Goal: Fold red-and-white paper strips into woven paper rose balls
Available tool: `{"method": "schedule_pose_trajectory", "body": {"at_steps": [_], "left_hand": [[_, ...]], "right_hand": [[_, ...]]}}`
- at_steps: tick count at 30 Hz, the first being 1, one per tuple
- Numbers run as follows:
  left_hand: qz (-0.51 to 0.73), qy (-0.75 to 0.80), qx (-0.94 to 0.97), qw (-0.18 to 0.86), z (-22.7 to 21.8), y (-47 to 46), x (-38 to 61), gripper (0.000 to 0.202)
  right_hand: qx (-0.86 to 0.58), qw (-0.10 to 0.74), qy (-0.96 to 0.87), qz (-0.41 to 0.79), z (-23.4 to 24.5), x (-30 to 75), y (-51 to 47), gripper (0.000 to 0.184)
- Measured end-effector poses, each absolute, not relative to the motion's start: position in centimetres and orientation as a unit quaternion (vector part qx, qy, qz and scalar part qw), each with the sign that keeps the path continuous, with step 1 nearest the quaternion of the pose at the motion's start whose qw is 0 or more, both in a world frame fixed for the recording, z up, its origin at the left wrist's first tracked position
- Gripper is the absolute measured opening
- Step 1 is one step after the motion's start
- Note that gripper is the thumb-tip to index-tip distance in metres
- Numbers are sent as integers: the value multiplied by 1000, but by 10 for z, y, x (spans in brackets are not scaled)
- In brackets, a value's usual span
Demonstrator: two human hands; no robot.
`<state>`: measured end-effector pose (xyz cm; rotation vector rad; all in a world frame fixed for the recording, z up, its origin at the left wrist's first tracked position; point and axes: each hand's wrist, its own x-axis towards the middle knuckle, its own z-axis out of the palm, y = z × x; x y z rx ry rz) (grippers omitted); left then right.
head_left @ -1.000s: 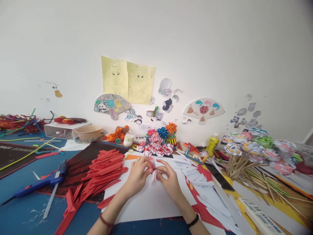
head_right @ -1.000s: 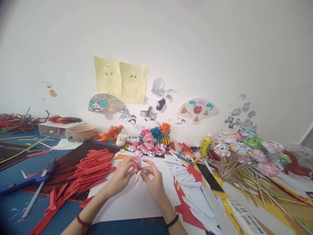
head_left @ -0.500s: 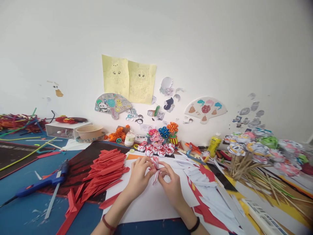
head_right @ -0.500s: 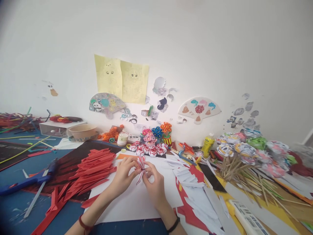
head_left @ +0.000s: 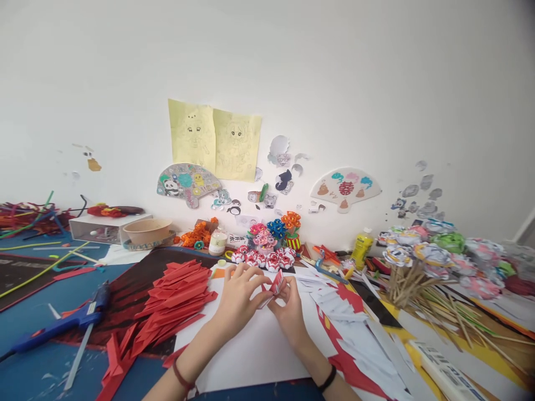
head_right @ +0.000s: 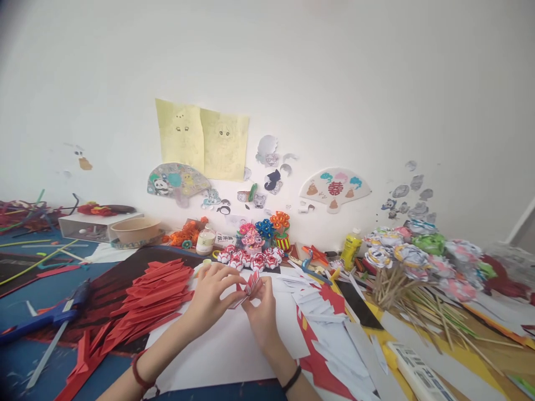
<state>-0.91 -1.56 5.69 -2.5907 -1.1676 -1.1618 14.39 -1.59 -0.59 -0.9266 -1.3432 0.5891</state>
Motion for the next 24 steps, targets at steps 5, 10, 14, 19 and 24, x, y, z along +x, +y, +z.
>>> {"method": "schedule_pose_trajectory", "body": {"at_steps": [5,10,14,19,24], "left_hand": [[-361,-336,-867,74,55,-8,-7,19],[-375,-349,-850,121,34,-7,-3,17],[-374,-345,-852,120,25,-12,0,20],[-368,-366,-847,117,17,-13,-2,19],[-341,-373,-852,137,7,-6,-5,20]], "right_hand": [[-437,627,-606,223,-9,152,-2,32],[-488,591,-620,167,-14,159,2,31],[-499,583,-627,134,-12,161,0,33],[-429,567,-685,158,-5,170,-4,51],[-419,499,-758,28,2,184,-10,39]]}}
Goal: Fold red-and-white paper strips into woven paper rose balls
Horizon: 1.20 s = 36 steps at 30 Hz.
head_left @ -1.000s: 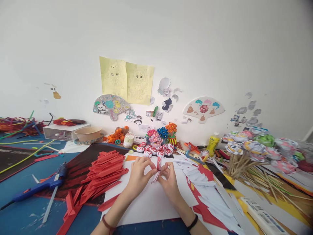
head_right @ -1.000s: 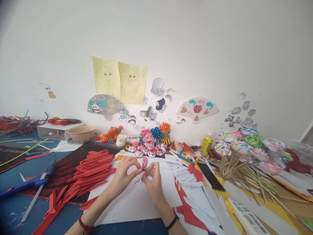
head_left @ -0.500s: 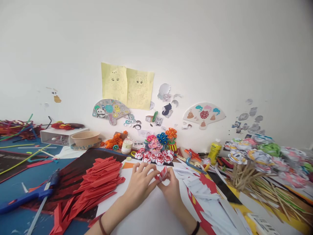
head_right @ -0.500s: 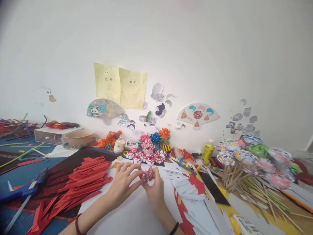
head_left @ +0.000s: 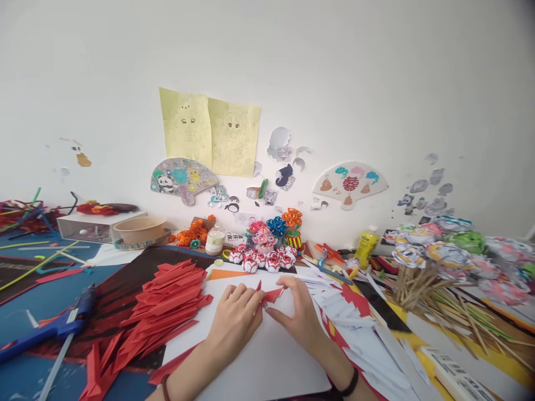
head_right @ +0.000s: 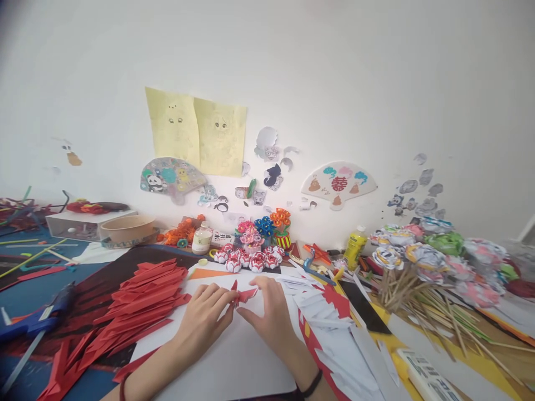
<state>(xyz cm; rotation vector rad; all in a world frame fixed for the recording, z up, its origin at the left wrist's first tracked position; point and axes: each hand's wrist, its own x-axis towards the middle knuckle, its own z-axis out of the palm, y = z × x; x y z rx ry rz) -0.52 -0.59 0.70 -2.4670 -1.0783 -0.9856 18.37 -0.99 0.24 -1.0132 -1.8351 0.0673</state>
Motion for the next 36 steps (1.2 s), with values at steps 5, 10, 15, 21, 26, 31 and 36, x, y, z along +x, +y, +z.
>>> {"method": "schedule_pose_trajectory", "body": {"at_steps": [5,10,15,21,26,31,36], "left_hand": [[-330,-384,-855,110,0,-3,-3,19],[-331,-388,-856,87,-3,-3,-2,16],[-338,-383,-855,88,-3,-3,-2,16],[-356,-376,-849,106,-3,-2,-1,14],[-349,-340,-855,180,-5,-4,1,11],[-330,-323,-859,223,-5,-6,3,13],[-320,-336,-861,209,-6,-3,2,14]], "right_hand": [[-392,436,-807,-75,1,186,-8,6],[-403,422,-806,-96,-1,188,-7,13],[-397,411,-813,-107,0,190,-8,13],[-394,424,-801,-155,1,186,-10,24],[-361,419,-790,-263,-2,182,-11,23],[-321,380,-814,-300,-4,186,-10,23],[-318,371,-829,-271,-4,189,-6,9]]}}
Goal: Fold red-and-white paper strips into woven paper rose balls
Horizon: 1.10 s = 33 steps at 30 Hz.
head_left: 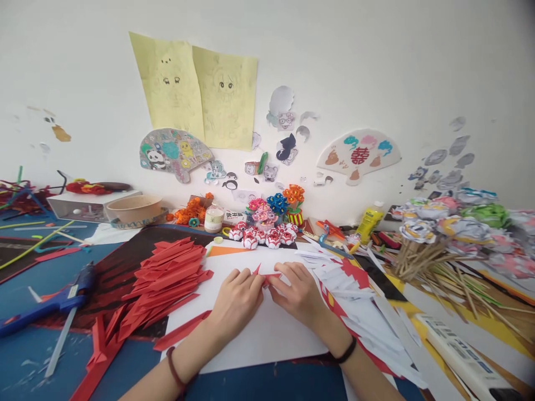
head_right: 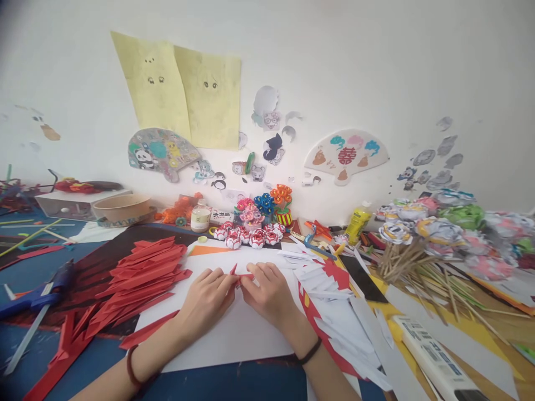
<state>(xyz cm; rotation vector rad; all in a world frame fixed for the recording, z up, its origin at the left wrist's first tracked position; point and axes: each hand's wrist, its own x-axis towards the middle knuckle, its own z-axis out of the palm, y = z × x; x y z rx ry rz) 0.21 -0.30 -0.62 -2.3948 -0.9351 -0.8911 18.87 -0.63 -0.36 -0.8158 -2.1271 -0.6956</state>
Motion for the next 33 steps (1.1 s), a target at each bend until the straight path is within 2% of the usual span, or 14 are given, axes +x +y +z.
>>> {"method": "schedule_pose_trajectory", "body": {"at_steps": [9,24,33], "left_hand": [[-348,-373,-850,132,-10,-3,2,15],[-354,-375,-850,106,-13,-1,2,13],[-331,-364,-862,119,-14,-5,7,17]], "right_hand": [[-337,349,-862,-147,-4,191,-4,10],[-340,337,-862,-166,-5,192,-4,13],[-373,387,-829,-155,-17,180,-6,15]]}}
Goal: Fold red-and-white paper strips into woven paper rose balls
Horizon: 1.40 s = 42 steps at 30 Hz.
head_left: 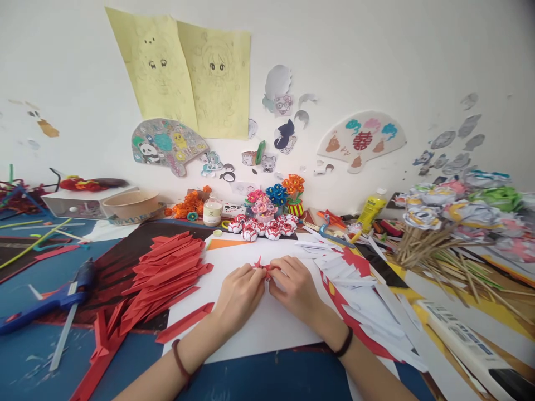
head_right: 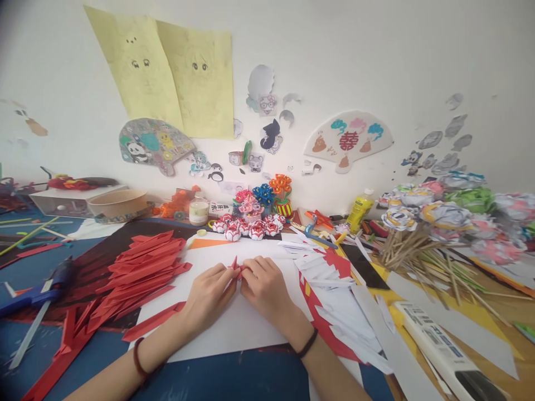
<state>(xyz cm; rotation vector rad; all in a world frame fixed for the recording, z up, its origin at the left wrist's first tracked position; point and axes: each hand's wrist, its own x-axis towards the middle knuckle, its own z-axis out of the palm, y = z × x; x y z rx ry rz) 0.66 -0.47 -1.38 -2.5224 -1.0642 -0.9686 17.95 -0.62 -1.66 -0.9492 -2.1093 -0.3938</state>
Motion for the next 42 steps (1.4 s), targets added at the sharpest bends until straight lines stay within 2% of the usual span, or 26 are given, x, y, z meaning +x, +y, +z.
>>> {"method": "schedule_pose_trajectory", "body": {"at_steps": [13,22,27,31,35,42], "left_hand": [[-258,-329,-883,213,-12,-1,2,13],[-264,-301,-882,248,-15,-4,5,16],[-284,-288,-884,236,-16,-4,4,25],[-235,-253,-908,235,-19,-2,1,28],[-200,-212,-929,228,-17,1,-2,29],[-221,-191,-938,188,-1,2,-5,30]], "right_hand": [[-374,346,-847,-149,-11,182,-9,20],[-336,319,-853,-240,-12,182,-11,28],[-319,329,-864,-209,-13,183,-11,31],[-270,309,-891,-195,-15,183,-9,39],[-255,298,-903,-176,-16,182,-8,35],[-283,317,-892,-155,-19,183,-4,31]]}}
